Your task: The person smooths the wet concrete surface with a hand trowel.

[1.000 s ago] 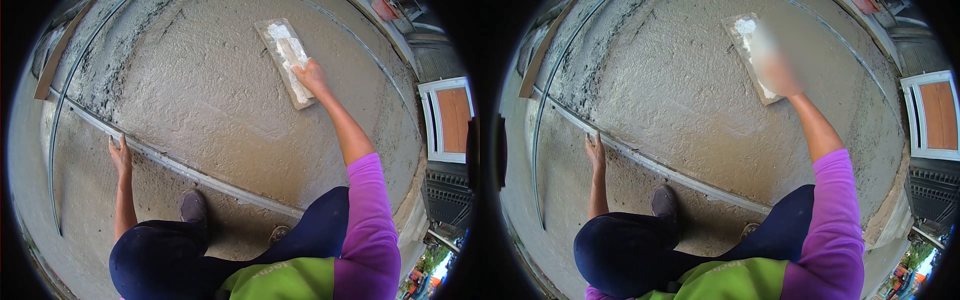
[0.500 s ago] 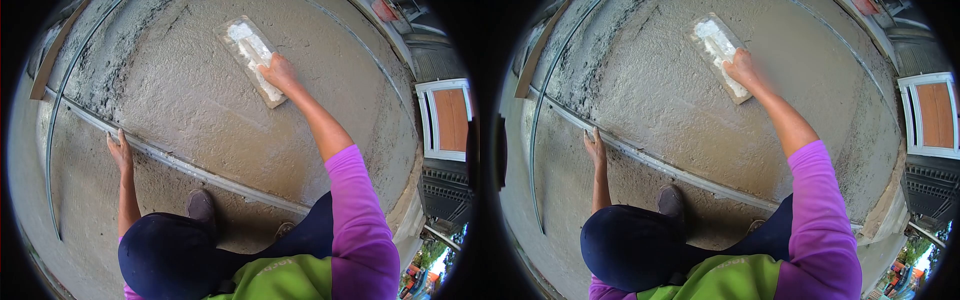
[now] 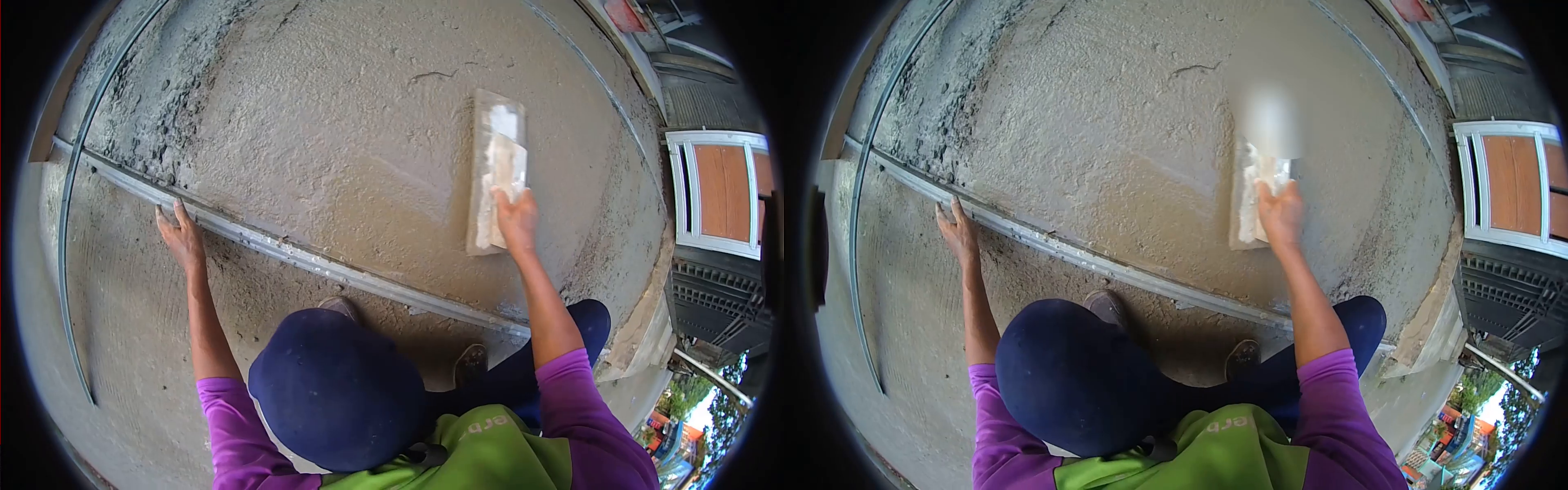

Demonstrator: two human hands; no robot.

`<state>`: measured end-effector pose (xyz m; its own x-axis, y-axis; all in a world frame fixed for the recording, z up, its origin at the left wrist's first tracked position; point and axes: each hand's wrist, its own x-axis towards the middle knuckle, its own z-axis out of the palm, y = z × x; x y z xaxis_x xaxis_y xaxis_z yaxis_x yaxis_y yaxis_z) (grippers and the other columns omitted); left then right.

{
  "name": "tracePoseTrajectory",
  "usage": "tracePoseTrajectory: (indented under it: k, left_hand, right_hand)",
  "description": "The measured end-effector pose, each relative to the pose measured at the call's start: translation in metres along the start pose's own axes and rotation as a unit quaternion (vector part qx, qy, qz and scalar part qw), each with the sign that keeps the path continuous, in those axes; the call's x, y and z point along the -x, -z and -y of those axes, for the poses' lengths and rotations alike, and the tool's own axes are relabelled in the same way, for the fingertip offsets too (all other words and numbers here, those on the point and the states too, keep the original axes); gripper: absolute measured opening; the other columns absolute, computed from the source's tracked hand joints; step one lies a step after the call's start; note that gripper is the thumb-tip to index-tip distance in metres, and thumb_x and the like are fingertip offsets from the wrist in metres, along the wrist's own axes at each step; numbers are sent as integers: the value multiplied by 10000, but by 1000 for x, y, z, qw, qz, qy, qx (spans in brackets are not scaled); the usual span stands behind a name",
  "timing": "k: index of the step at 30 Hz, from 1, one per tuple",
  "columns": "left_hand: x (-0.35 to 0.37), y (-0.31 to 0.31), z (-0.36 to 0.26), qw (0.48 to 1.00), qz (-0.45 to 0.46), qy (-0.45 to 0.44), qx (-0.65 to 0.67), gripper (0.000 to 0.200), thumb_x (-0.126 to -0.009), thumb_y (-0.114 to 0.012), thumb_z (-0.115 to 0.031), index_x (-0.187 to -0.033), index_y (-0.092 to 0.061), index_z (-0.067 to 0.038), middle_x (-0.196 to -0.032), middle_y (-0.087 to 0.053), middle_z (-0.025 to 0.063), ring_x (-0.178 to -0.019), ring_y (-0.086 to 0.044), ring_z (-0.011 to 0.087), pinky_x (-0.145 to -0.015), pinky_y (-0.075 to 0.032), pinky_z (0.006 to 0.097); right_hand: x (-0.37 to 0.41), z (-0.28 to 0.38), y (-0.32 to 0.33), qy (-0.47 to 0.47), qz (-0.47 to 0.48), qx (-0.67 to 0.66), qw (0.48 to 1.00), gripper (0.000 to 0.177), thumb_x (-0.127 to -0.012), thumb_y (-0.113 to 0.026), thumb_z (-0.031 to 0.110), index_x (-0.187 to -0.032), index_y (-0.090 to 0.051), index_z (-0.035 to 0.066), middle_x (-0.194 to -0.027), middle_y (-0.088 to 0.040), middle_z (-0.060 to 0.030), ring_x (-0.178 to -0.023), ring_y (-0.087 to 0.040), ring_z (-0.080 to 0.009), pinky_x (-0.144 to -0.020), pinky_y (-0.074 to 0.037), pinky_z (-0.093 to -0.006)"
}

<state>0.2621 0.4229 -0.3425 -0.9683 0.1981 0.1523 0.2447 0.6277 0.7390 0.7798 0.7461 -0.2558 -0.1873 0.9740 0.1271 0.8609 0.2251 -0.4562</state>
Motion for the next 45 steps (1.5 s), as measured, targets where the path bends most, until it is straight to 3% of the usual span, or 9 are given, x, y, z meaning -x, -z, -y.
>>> tracePoseTrajectory:
  k: [7,12,23,25,29,32,36,38,45]
  left_hand:
    - [-16,-13,11,999,17,-24,13,750,-1031,-520,-469,-1489,-350,101,-1510,-384,317,-1418,-367,425,-1179,-292,451]
    - [-26,5,40,999,1,-41,-13,760,-1033,-507,-483,-1491,-344,101,-1522,-371,314,-1431,-349,424,-1184,-283,461]
    - [-33,30,73,995,-8,-48,-90,745,-1047,-468,-486,-1501,-330,89,-1535,-358,301,-1447,-317,419,-1196,-264,480]
    - [-33,28,72,993,-6,-49,-104,724,-1055,-455,-470,-1503,-329,84,-1539,-357,295,-1454,-307,413,-1199,-257,484]
    - [-34,24,87,989,-10,-77,-128,684,-1068,-432,-440,-1507,-327,75,-1545,-354,286,-1464,-293,406,-1206,-233,494]
    - [-35,19,101,983,-20,-112,-147,644,-1075,-420,-414,-1507,-340,56,-1563,-333,275,-1480,-266,402,-1220,-168,525]
    - [-26,25,98,980,-34,-117,-160,603,-1080,-406,-392,-1515,-347,21,-1582,-309,261,-1508,-216,393,-1230,-103,550]
    - [-25,25,95,981,-33,-114,-152,599,-1079,-406,-391,-1515,-348,15,-1582,-310,258,-1511,-210,392,-1231,-101,548]
    - [-25,25,97,978,-40,-127,-162,584,-1076,-422,-383,-1502,-367,12,-1571,-331,247,-1506,-224,398,-1227,-118,564]
  right_hand:
    - [-95,-53,-2,-83,-61,61,993,604,-810,-760,421,-1018,-645,-134,-965,-690,-340,-947,-692,-453,-833,-532,-481]
    - [-145,31,-59,62,-23,87,994,600,-804,-763,446,-978,-634,-114,-965,-676,-344,-926,-680,-480,-802,-548,-510]
    - [-10,222,-109,251,265,136,921,429,-876,-695,341,-1003,-585,-53,-1008,-641,-246,-859,-679,-341,-725,-567,-452]
    - [11,203,-98,306,215,79,924,429,-885,-678,335,-1002,-570,-62,-1007,-626,-257,-864,-666,-364,-747,-548,-466]
    - [-5,172,-52,155,203,56,965,392,-865,-716,262,-1014,-566,-67,-950,-643,-239,-833,-675,-358,-696,-561,-442]
    - [-71,101,-40,125,29,45,991,381,-874,-742,285,-949,-592,-57,-829,-669,-229,-725,-688,-337,-683,-562,-452]
    - [-190,44,-25,53,-21,67,996,517,-828,-776,371,-1009,-652,-97,-936,-705,-294,-858,-715,-406,-765,-551,-461]
    - [-232,49,-33,56,-24,61,996,577,-804,-768,406,-985,-649,-129,-987,-681,-341,-912,-682,-487,-813,-545,-495]
    - [-265,185,-107,163,46,118,978,631,-824,-738,447,-1117,-647,-104,-1079,-693,-289,-999,-693,-399,-856,-546,-457]
